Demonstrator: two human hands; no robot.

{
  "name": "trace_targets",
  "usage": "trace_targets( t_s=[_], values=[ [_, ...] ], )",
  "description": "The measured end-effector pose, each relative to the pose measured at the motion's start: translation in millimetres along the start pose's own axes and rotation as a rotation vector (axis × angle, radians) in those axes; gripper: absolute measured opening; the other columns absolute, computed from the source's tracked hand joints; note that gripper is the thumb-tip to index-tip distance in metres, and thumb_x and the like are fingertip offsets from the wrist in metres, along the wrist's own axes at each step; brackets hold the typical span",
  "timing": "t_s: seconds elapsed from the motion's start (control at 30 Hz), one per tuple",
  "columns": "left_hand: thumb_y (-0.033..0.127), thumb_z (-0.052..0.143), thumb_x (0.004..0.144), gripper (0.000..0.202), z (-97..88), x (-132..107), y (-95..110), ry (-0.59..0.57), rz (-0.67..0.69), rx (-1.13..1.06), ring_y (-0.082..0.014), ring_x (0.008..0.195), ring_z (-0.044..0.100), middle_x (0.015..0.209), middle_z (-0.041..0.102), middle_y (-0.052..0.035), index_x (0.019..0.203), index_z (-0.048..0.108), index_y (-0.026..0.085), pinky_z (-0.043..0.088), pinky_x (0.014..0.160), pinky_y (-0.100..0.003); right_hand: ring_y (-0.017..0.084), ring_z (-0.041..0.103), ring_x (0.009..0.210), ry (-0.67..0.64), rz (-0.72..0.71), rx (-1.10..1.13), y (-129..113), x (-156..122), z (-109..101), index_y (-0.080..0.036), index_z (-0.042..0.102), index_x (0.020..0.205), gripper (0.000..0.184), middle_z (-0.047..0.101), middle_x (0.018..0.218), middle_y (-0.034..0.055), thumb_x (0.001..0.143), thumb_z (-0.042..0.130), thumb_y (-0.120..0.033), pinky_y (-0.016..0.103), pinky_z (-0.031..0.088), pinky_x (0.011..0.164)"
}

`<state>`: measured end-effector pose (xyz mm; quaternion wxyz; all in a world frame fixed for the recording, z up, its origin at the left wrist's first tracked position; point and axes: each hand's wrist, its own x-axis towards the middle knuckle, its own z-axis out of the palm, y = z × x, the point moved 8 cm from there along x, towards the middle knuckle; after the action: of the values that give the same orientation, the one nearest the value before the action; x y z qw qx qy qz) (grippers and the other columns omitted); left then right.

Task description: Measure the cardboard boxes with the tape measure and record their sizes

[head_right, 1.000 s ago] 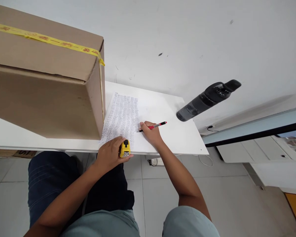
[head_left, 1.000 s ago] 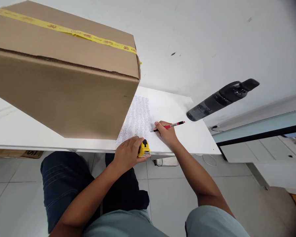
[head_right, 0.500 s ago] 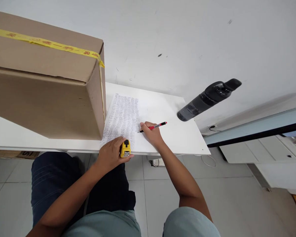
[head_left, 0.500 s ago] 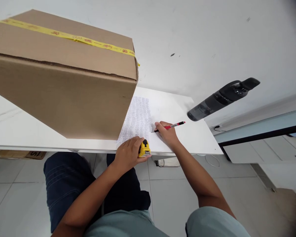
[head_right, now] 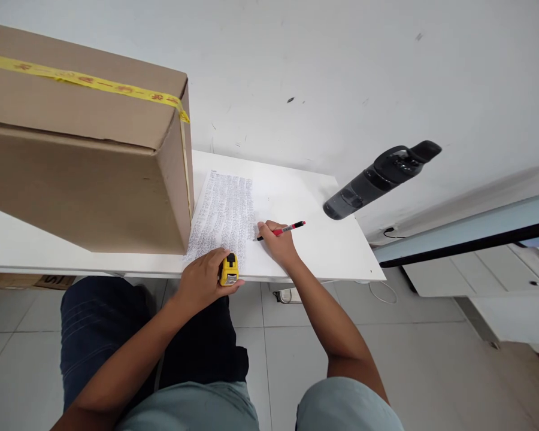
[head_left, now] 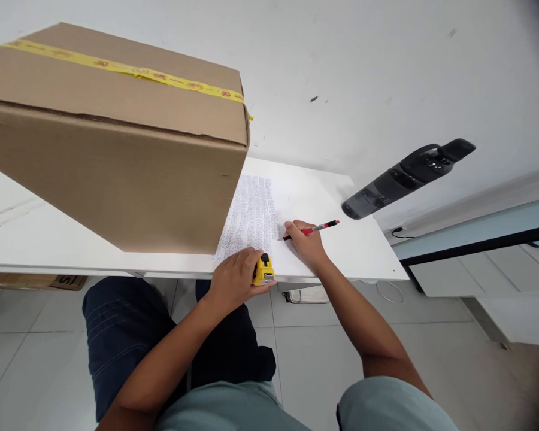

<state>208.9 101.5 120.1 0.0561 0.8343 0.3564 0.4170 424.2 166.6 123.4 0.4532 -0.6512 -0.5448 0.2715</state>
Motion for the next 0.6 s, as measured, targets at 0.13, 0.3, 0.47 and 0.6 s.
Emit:
trace_targets(
  t_s=[0.13,0.3,0.47,0.6],
  values=[
    [0.059,0.074,0.084,0.07,-0.4,0,0,0.005,0.015,0.008,-0.0263,0.097,0.076,0.117,0.074,-0.0129,0.136,0.047,0.02,0.061,0.076,-0.036,0.014,0.043,0.056,0.007,0.003,0.004,0,-1,-1,-0.022,0.057,0.052,0.041,0.049,0.053,-0.0027,0.086,0.062,-0.046,0.031,0.038,0.061],
    [0.062,0.067,0.089,0.063,-4.6,1,3,0.07,0.051,0.074,-0.0238,0.093,0.077,0.113,0.075,-0.0124,0.131,0.05,0.017,0.061,0.072,-0.033,0.014,0.043,0.055,0.015,0.006,-0.003,2,0,0,-0.021,0.061,0.055,0.039,0.049,0.053,-0.0033,0.086,0.062,-0.045,0.03,0.038,0.059],
    [0.061,0.072,0.086,0.067,-1.7,0,1,0.086,0.06,0.06,-0.0253,0.092,0.077,0.112,0.076,-0.0135,0.131,0.051,0.016,0.06,0.071,-0.034,0.015,0.042,0.054,0.106,0.003,-0.042,4,0,-7,-0.023,0.055,0.055,0.043,0.045,0.052,-0.0041,0.09,0.058,-0.048,0.03,0.039,0.057],
    [0.049,0.079,0.082,0.065,2.1,-1,-4,0.041,0.023,-0.067,-0.0279,0.097,0.077,0.116,0.075,-0.0138,0.132,0.052,0.017,0.062,0.077,-0.038,0.021,0.057,0.07,0.184,-0.069,-0.121,-9,-3,-11,-0.022,0.066,0.074,0.04,0.06,0.067,0.0014,0.094,0.052,-0.055,0.034,0.047,0.07]
  ],
)
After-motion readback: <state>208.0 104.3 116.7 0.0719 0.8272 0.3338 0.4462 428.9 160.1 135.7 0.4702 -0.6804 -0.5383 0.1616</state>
